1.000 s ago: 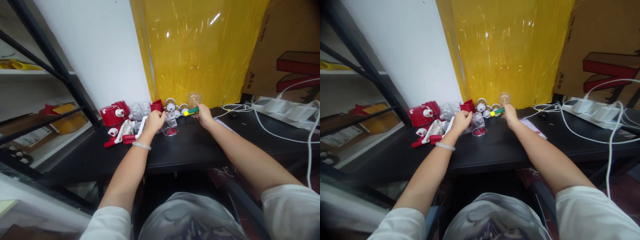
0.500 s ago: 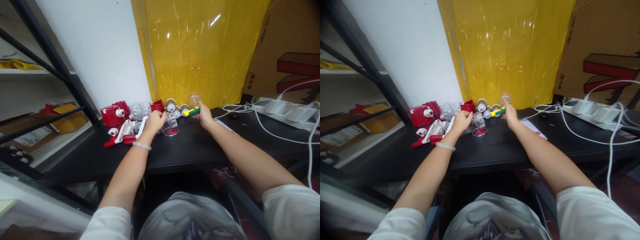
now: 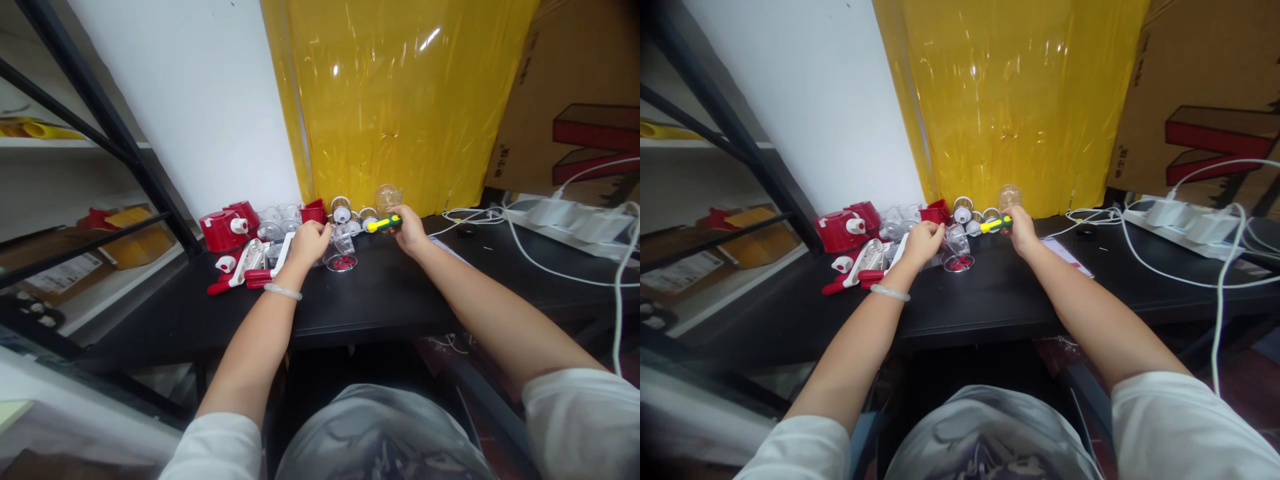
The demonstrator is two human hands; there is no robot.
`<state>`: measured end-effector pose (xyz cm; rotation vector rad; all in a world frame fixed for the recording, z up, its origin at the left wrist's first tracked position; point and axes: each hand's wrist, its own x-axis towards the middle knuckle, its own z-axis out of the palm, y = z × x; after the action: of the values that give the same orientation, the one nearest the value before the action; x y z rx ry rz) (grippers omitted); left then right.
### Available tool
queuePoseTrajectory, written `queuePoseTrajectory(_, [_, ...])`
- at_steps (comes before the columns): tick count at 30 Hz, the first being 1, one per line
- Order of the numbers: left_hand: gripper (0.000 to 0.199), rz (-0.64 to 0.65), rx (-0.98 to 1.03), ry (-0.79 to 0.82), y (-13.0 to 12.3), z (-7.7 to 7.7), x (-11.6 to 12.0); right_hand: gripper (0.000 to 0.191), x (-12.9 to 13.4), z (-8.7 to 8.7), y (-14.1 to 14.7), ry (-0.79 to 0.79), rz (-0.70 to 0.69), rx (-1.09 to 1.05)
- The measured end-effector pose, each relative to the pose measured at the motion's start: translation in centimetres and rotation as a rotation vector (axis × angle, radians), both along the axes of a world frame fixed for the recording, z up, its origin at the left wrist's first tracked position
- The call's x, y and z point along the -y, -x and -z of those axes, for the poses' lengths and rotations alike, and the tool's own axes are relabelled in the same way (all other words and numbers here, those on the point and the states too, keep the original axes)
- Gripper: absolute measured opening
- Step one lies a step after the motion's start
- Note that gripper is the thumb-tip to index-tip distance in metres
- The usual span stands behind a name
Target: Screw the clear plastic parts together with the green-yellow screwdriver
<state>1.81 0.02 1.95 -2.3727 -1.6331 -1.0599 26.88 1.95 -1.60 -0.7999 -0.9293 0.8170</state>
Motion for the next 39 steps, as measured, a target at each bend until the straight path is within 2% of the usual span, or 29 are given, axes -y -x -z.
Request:
queuePoseTrajectory(6, [0.05, 0.005, -0.003, 0.0, 0.03, 0.01, -0.13, 0.038, 0.41, 0.1, -0.01, 0.047, -0.012, 0.045])
queuePoseTrajectory(17, [0.05, -0.012, -0.013, 0.008, -0.05, -0.06, 0.01, 0.014, 0.56, -0.49, 0.4, 0.065, 0.02, -0.069])
queuePoseTrajectory(25, [0.05, -0.008, -0.011, 0.003, 0.02, 0.05, -0.21, 0.021, 0.33, -0.08, 0.25, 0.023, 0.001, -0.084])
queuePoseTrajectory(30, [0.05, -0.004, -0.01, -0.002, -0.02, 0.0, -0.11, 0.041, -0.21, 0.33, -0.19, 0.048, 0.075, 0.045])
queuePoseTrajectory(32, [0.05, -0.002, -0.004, 0.007, -0.02, -0.02, -0.06, 0.043, -0.24, 0.34, -0.29, 0.058, 0.078, 0.075])
queuePoseTrajectory(39, [0.05, -0.016, -0.01, 0.005, -0.03, -0.07, -0.01, 0.02, 0.09, -0.08, 0.06, 0.041, 0.077, 0.02])
